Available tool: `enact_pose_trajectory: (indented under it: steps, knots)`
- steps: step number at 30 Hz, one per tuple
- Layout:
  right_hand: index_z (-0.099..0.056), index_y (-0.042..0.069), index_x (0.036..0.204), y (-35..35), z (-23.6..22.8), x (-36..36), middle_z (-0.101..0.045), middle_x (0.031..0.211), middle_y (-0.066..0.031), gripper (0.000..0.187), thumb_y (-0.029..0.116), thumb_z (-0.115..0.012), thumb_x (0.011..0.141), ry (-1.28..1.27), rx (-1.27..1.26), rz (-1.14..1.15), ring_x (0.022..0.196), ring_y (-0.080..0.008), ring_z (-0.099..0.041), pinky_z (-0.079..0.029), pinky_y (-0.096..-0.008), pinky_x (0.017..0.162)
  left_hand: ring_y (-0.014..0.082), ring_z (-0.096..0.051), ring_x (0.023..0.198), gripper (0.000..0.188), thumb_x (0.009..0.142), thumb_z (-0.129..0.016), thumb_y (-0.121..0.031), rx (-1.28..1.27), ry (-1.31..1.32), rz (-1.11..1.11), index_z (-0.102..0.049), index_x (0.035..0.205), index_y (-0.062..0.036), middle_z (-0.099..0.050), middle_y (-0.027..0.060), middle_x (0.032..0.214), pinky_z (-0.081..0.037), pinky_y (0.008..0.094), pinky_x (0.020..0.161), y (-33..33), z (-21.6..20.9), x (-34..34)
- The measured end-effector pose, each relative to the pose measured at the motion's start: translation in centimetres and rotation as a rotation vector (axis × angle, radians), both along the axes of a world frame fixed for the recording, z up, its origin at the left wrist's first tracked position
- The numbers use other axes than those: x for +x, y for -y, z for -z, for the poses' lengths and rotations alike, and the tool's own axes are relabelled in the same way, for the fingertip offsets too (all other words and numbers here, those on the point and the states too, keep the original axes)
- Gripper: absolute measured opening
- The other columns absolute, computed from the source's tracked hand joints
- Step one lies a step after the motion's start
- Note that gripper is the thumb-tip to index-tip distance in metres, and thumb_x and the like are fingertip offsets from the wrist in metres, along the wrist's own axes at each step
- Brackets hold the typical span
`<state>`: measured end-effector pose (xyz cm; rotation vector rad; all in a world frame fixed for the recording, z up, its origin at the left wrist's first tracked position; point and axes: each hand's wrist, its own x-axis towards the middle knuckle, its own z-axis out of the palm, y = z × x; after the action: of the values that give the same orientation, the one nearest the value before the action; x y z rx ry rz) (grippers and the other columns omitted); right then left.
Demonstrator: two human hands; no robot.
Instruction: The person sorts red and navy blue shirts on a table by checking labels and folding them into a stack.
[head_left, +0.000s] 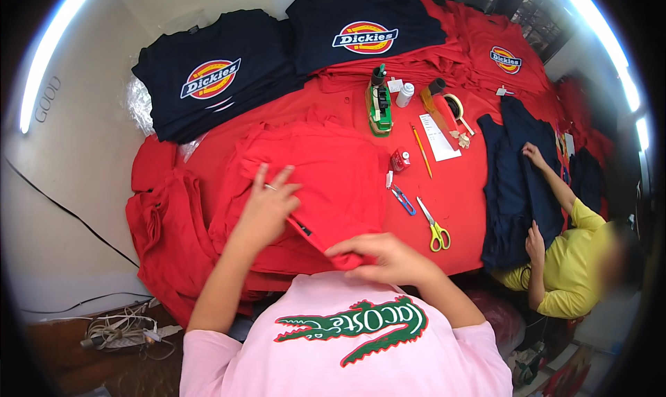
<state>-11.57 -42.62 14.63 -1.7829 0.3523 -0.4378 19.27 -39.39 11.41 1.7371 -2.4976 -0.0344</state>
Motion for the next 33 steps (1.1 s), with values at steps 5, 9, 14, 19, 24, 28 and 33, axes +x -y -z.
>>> enact_pose_trajectory:
  steps: [5, 9, 14, 19, 24, 28, 33]
  knots:
    - [-0.074, 0.003, 0.128, 0.5, -3.6, -3.2, -0.073, 0.097, -0.0083, 0.049, -0.007, -0.078, 0.08, -0.215, -0.245, 0.508, 0.09, -0.0161, -0.068, -0.055, -0.0325, 0.081, 0.0286, -0.064, 0.131, 0.033, 0.073, -0.067, 0.006, -0.134, -0.206, -0.29, -0.073, 0.101, -0.0095, -0.074, 0.0084, 0.106, -0.015, 0.0608, 0.13, -2.8, -4.7, 7.0]
    - [-0.074, 0.002, 0.12, -1.5, -3.7, -4.6, -0.069, 0.097, -0.0084, 0.044, -0.01, -0.074, 0.078, -0.087, -0.361, 0.442, 0.087, -0.0184, -0.066, -0.053, -0.0341, 0.081, 0.0294, -0.069, 0.106, 0.034, 0.07, -0.059, 0.012, -0.173, -0.534, -0.447, -0.071, 0.099, -0.0015, -0.071, 0.0114, 0.1, -0.049, 0.0433, 0.107, -7.6, -10.1, 6.0]
    - [-0.067, 0.002, 0.123, -5.6, -7.6, -6.2, -0.073, 0.115, -0.0092, 0.035, -0.012, -0.066, 0.091, 0.192, 0.017, 0.14, 0.1, -0.0194, -0.072, -0.056, -0.0313, 0.088, 0.0164, -0.06, 0.082, 0.02, 0.068, -0.062, 0.01, -0.221, -0.816, -0.472, -0.059, 0.085, 0.0012, -0.059, 0.0055, 0.084, -0.046, 0.0263, 0.078, -19.5, -14.4, 5.2]
    - [-0.07, -0.002, 0.126, -9.3, -11.2, -10.8, -0.077, 0.116, -0.0164, 0.038, -0.008, -0.068, 0.089, 0.092, -0.015, -0.356, 0.103, -0.0316, -0.077, -0.059, -0.0368, 0.087, 0.02, -0.062, 0.057, 0.023, 0.091, -0.068, -0.008, 0.068, -1.2, 0.4, -0.056, 0.072, -0.0036, -0.061, 0.01, 0.066, -0.046, 0.0309, 0.052, -30.1, -16.5, 2.6]
    - [-0.066, -0.016, 0.129, -12.9, -13.1, -13.3, -0.074, 0.125, -0.0261, 0.037, 0.007, -0.066, 0.1, 0.326, 0.099, -0.79, 0.112, -0.0379, -0.075, -0.06, -0.0413, 0.098, 0.0277, -0.071, 0.065, 0.021, 0.097, -0.07, -0.007, 0.43, -1.084, 0.937, -0.063, 0.079, 0.0011, -0.07, 0.0151, 0.075, -0.054, 0.0328, 0.054, -40.7, -21.6, -0.9]
    - [-0.062, -0.008, 0.141, -15.2, -12.5, -15.3, -0.075, 0.122, -0.0198, 0.046, 0.003, -0.069, 0.097, 0.58, 0.073, -0.841, 0.099, -0.0344, -0.075, -0.06, -0.0397, 0.088, 0.0304, -0.076, 0.072, 0.014, 0.095, -0.075, -0.005, 0.264, -1.084, 0.869, -0.068, 0.087, 0.0036, -0.075, 0.0177, 0.083, -0.059, 0.0327, 0.058, -44.6, -24.4, -5.0]
    - [-0.069, -0.01, 0.129, -15.2, -12.3, -17.2, -0.076, 0.113, -0.0216, 0.038, 0.006, -0.071, 0.096, 0.653, 0.094, -0.74, 0.092, -0.0342, -0.075, -0.06, -0.0396, 0.081, 0.0277, -0.074, 0.069, 0.02, 0.092, -0.079, -0.009, 0.186, -1.114, 0.602, -0.068, 0.078, 0.0007, -0.074, 0.0186, 0.083, -0.06, 0.031, 0.059, -46.9, -25.4, -4.3]
